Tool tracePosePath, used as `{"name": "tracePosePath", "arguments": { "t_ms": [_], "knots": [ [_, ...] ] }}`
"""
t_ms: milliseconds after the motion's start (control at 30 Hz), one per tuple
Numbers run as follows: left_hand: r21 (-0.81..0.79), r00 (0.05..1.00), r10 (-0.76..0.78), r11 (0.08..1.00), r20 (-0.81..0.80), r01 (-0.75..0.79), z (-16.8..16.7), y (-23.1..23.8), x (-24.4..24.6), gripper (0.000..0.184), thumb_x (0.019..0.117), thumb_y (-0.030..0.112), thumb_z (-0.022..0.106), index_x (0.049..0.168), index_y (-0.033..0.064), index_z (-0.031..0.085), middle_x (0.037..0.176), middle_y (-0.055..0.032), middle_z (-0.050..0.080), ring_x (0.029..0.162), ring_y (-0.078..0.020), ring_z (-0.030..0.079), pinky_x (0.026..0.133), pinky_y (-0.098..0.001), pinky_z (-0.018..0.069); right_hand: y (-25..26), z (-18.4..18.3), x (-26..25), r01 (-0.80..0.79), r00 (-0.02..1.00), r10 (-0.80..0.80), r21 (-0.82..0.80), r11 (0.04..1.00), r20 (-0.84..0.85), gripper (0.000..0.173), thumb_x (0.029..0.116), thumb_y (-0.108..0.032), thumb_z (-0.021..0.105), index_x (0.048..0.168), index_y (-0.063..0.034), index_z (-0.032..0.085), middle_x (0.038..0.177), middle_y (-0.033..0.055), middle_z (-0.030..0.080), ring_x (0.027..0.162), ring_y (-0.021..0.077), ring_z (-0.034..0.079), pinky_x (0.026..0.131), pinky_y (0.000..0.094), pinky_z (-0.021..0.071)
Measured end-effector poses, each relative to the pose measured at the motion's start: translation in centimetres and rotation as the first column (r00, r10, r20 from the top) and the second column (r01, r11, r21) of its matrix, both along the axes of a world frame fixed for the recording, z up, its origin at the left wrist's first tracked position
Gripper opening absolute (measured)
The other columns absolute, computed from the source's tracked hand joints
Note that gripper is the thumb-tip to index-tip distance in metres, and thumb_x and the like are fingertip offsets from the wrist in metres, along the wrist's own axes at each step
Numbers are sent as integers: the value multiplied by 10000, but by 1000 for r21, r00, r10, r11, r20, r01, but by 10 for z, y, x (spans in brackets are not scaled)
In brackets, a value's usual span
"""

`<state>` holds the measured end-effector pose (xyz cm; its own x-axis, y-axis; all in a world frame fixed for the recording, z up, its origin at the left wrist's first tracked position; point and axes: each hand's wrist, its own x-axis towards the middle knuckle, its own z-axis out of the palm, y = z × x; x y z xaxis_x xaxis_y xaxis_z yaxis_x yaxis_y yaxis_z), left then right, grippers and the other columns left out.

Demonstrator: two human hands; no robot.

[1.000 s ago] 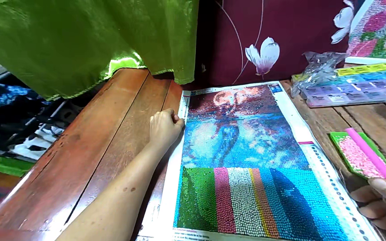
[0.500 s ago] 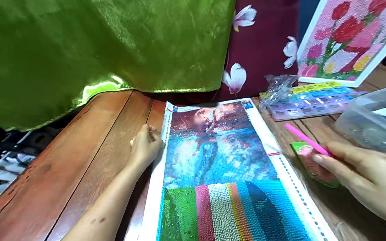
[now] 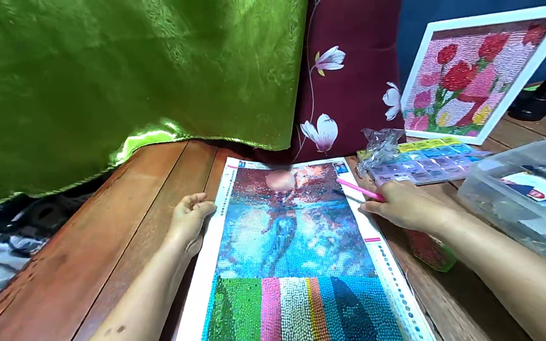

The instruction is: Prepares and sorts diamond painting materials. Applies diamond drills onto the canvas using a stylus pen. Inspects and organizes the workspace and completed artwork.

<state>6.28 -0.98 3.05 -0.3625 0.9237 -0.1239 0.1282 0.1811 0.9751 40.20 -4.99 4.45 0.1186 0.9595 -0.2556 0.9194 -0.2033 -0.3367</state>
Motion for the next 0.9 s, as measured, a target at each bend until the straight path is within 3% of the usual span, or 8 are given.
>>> {"name": "tracePosePath", "arguments": {
  "t_ms": [133, 267, 333, 500, 700, 900],
  "knots": [
    [-110, 998, 9, 994, 69, -1, 7, 1, 0, 356, 1008, -3, 556, 1357, 25, 487, 956, -122, 626, 727, -148, 626, 643, -293, 537, 5, -1, -5, 23, 1000, -23, -15, 1000, 11, 386, 964, -334, 729, 909, 44, 673, 931, 223, 650, 941, 388, 632, 825, 573, 489],
    [-182, 987, -113, 974, 112, 132, 13, -2, 0, 126, 1047, 67, 513, 1133, 16, 589, 782, -70, 636, 625, -120, 643, 569, -259, 556, 4, -1, -10, -8, 999, 9, -34, 999, 33, 371, 916, -316, 787, 925, 41, 685, 948, 214, 659, 958, 381, 636, 843, 560, 496],
    [-256, 969, -219, 936, 117, 243, 15, -3, -3, 129, 1068, 86, 481, 1091, 23, 592, 785, -75, 651, 639, -131, 655, 579, -271, 563, 3, 0, -12, -14, 999, 15, -49, 999, 28, 349, 917, -289, 790, 944, 43, 687, 964, 213, 661, 970, 376, 634, 860, 554, 493],
    [-322, 946, -302, 890, 115, 323, 15, -2, -6, 196, 1066, 0, 434, 1203, 8, 574, 844, -103, 666, 662, -145, 666, 599, -271, 570, -1, -1, -16, -4, 999, 5, -42, 999, 39, 316, 926, -257, 784, 967, 41, 687, 959, 205, 661, 971, 362, 632, 877, 526, 489],
    [-309, 940, -326, 888, 102, 342, 11, -3, -6, 192, 1060, -20, 440, 1214, -3, 553, 836, -103, 647, 641, -134, 647, 594, -261, 555, -3, -6, -13, 1, 1000, -1, -30, 1000, 0, 311, 929, -226, 781, 958, 67, 680, 947, 218, 658, 963, 364, 628, 875, 528, 484],
    [-211, 919, -324, 904, 226, 371, 12, -1, -13, 215, 1061, -23, 418, 1214, 14, 564, 839, -100, 671, 639, -134, 668, 579, -258, 570, -5, -10, -14, 12, 997, -10, 22, 1000, -74, 217, 943, -189, 762, 943, 18, 696, 891, 187, 656, 889, 328, 620, 816, 525, 474]
  ]
}}
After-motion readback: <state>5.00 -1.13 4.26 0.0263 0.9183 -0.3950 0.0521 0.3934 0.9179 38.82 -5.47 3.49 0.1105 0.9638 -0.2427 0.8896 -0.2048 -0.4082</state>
